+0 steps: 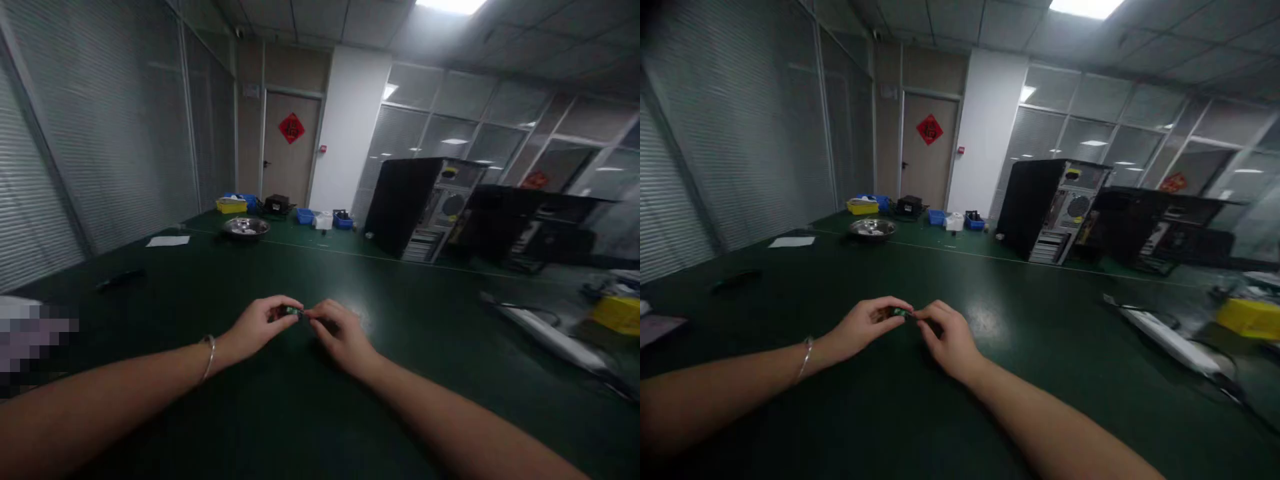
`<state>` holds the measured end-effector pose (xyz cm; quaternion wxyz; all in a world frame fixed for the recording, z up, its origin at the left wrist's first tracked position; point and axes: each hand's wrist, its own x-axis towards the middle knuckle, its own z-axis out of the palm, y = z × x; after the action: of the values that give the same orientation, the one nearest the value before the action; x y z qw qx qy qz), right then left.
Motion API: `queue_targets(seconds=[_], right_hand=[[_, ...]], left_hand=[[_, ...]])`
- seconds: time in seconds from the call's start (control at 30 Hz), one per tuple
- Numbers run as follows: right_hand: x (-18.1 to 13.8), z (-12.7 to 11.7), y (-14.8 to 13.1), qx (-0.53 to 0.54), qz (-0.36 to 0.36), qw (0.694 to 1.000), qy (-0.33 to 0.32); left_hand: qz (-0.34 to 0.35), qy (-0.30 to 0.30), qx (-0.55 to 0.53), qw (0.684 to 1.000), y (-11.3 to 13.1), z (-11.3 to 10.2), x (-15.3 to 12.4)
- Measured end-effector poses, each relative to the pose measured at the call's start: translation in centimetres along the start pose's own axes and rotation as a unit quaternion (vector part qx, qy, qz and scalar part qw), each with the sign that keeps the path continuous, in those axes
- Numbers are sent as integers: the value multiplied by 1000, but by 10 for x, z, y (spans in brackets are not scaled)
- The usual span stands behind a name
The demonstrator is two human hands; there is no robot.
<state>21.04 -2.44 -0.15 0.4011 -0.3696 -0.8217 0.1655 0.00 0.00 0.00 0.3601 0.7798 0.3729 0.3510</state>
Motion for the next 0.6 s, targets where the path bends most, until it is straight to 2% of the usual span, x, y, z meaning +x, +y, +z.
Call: queue_targets(seconds=[0.3,0.6], right_hand=[[-1,-2,-4,-10,-2,1000,-15],[-2,1,-5,1,-5,1000,-9]], left_hand=[[12,4,37,999,8,-2,-5],[-31,-27,-153,987,-3,2,0]])
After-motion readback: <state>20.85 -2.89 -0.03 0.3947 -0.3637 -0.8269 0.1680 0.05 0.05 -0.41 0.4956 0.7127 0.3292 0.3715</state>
